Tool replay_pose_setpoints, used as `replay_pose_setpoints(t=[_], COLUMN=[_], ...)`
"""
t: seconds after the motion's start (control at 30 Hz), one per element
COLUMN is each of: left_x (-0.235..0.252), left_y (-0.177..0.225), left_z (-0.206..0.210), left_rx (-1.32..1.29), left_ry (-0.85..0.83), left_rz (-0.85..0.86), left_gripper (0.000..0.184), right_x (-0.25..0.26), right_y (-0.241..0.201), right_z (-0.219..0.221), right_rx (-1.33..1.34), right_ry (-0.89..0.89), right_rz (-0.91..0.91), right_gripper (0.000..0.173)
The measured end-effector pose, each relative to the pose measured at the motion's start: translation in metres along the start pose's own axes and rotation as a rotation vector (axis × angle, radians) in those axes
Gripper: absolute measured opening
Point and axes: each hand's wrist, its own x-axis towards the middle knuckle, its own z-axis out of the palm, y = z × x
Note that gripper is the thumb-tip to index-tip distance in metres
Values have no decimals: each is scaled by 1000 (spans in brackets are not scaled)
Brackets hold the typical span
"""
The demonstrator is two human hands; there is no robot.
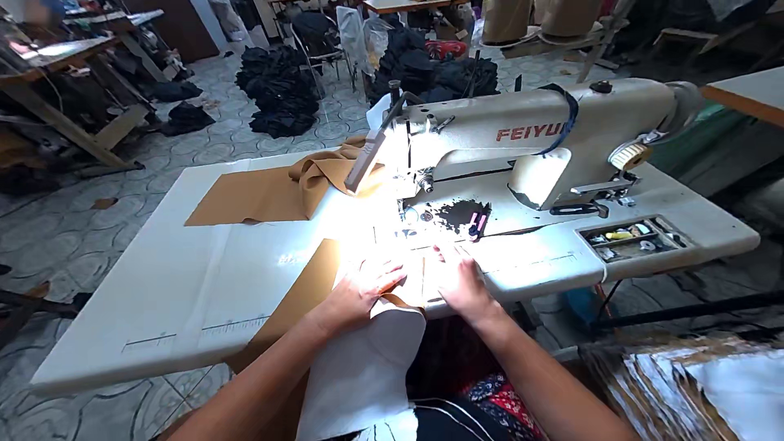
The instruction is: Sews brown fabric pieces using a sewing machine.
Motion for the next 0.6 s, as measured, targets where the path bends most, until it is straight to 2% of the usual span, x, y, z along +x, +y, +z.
replay_pose_setpoints(t=[0.1,0.17,0.27,0.37,0.43,0.57,0.6], left_x=[3,4,4,4,4,6,6], left_y=[1,1,-2,-1,-3,-3,-2], left_z=[-3,-4,-3,-4,-2,-3,-4], left_rx=[-7,-4,-4,-4,4,-13,-15], left_ry=[-25,-3,28,15,17,19,12], left_rz=[-15,-11,3,-3,9,19,9], left_gripper=[44,44,43,44,45,46,45], right_x=[34,46,51,51,50,51,51], right_y=[-23,-29,-26,-18,-13,-8,-8], right_z=[-4,-2,0,-2,-3,-2,-2], right_rx=[-121,-111,-42,6,60,140,160], right_ry=[-422,-531,-527,-435,-355,-307,-307], right_rz=[199,183,148,126,108,113,131], right_gripper=[37,34,29,23,24,19,25])
